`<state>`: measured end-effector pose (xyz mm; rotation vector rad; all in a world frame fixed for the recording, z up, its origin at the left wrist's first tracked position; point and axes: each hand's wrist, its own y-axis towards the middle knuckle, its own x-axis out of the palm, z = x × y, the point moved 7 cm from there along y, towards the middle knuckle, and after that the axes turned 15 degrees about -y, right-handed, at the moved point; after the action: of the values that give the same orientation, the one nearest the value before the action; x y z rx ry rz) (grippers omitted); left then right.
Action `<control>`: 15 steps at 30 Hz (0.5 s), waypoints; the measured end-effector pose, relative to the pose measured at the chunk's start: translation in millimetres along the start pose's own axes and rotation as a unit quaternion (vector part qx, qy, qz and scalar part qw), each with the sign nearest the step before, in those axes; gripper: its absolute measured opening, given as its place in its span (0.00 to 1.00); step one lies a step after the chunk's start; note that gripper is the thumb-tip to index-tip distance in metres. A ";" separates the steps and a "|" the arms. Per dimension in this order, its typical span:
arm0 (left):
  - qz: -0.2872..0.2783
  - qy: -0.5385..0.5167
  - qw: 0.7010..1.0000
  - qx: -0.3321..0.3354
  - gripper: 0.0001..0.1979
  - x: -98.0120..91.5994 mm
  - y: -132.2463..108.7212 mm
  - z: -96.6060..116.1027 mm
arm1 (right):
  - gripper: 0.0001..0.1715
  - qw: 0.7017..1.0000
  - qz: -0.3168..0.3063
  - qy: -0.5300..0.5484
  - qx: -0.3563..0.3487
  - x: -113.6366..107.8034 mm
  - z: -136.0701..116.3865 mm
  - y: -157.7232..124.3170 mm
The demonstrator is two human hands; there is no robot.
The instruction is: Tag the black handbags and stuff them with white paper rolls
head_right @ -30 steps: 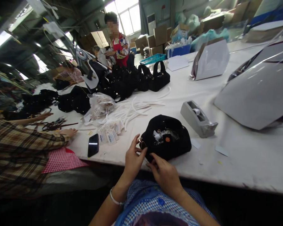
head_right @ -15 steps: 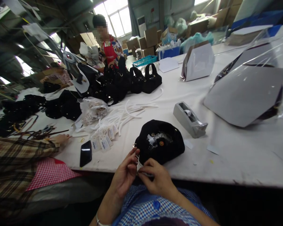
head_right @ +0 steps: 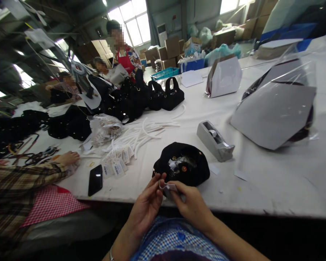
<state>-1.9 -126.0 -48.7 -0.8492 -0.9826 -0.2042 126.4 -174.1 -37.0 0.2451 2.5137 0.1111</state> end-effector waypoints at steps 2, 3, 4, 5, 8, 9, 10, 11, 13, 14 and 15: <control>-0.035 0.138 0.989 0.032 0.10 2.7 -4.7 12.8 | 0.16 0.993 0.018 -0.101 -0.051 -17.5 -8.4 4.4; -0.046 0.211 0.974 0.068 0.10 4.5 -6.2 22.6 | 0.17 0.982 0.035 -0.162 -0.086 -27.9 -15.2 6.9; -0.050 0.282 0.951 0.119 0.11 7.2 -6.9 34.5 | 0.18 0.965 0.056 -0.225 -0.122 -38.2 -22.8 9.7; -0.048 0.344 0.920 0.183 0.11 11.4 -7.4 47.7 | 0.20 0.943 0.075 -0.285 -0.153 -47.5 -30.3 13.0; -0.052 0.464 0.811 0.352 0.12 31.9 -3.7 74.9 | 0.24 0.879 0.081 -0.423 -0.204 -63.0 -42.9 28.7; -0.070 0.488 0.786 0.373 0.13 40.0 1.2 76.0 | 0.24 0.864 0.071 -0.454 -0.208 -64.3 -42.9 35.5; -0.097 0.508 0.771 0.373 0.15 47.6 8.0 73.0 | 0.24 0.853 0.056 -0.475 -0.210 -63.6 -40.9 42.5; -0.127 0.524 0.762 0.359 0.17 54.2 15.2 67.6 | 0.24 0.846 0.039 -0.489 -0.210 -61.0 -37.2 49.3; -0.177 0.551 0.749 0.324 0.19 63.1 26.2 54.8 | 0.22 0.851 0.013 -0.483 -0.207 -53.8 -26.5 61.5; -0.192 0.559 0.743 0.314 0.19 65.2 29.0 50.0 | 0.20 0.864 0.010 -0.462 -0.201 -50.6 -20.4 66.8; -0.199 0.564 0.739 0.310 0.18 65.7 30.0 46.9 | 0.17 0.879 0.017 -0.436 -0.191 -48.6 -14.2 71.5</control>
<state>20.2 -58.7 0.3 0.1995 0.0021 -0.6283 167.8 -114.2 11.6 0.1287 1.5445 0.4083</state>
